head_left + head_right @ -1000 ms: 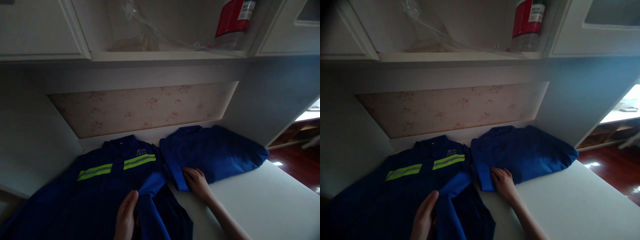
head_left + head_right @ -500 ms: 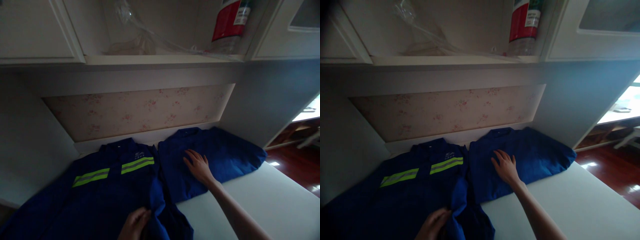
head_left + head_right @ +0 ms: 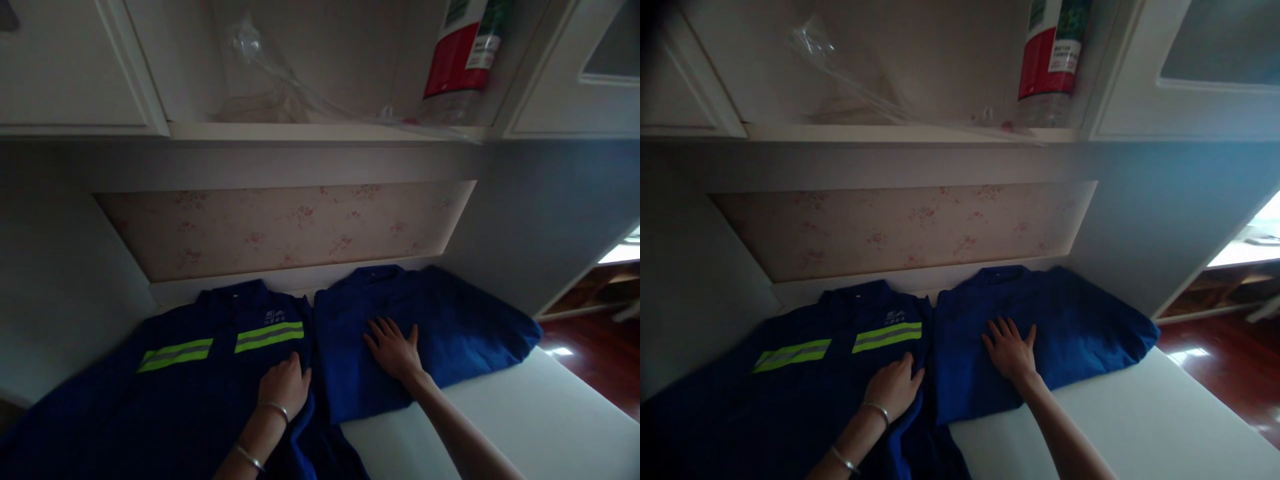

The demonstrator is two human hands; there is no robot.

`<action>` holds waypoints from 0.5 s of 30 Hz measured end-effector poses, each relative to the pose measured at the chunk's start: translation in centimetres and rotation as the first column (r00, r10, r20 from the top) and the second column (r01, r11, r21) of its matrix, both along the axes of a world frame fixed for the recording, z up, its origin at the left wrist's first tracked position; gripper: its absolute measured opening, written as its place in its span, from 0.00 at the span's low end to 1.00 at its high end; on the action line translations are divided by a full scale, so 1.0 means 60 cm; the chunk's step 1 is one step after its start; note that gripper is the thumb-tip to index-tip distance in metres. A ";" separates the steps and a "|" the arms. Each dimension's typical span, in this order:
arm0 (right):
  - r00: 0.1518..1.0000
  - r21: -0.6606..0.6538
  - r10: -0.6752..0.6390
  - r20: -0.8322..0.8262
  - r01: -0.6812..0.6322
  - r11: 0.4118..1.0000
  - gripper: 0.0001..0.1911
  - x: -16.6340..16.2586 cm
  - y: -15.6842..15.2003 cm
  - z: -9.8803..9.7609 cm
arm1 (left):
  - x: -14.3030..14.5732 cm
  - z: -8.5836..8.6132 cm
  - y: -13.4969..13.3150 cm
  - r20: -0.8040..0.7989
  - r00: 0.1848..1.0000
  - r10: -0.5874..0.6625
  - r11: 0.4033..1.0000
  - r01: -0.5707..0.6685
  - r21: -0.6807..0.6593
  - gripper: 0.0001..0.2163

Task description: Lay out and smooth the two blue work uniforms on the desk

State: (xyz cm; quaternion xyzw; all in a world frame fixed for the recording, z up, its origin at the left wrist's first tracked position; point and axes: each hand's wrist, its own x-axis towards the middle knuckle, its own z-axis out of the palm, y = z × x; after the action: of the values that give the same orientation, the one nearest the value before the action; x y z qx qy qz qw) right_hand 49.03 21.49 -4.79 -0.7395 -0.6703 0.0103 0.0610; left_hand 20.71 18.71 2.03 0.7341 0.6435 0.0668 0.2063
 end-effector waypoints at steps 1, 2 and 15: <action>1.000 0.001 -0.002 0.001 0.002 1.000 0.31 0.004 0.000 0.000 | 0.000 -0.007 0.007 -0.010 1.000 -0.019 1.000 0.019 -0.012 0.13; 1.000 0.002 -0.004 0.000 0.004 1.000 0.31 0.007 -0.001 0.000 | -0.004 -0.014 0.012 -0.012 0.999 -0.035 0.999 0.035 -0.015 0.12; 0.999 -0.033 -0.043 -0.033 0.042 0.999 0.30 0.033 0.007 0.002 | -0.161 0.039 0.045 0.149 0.921 0.359 0.908 -0.382 0.173 0.16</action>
State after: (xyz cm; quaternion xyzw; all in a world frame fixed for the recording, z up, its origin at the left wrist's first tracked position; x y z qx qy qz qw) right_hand 51.03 21.88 -4.68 -0.7541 -0.6532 0.0324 0.0608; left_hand 11.07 21.41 4.38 0.6105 0.7484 0.2101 0.1518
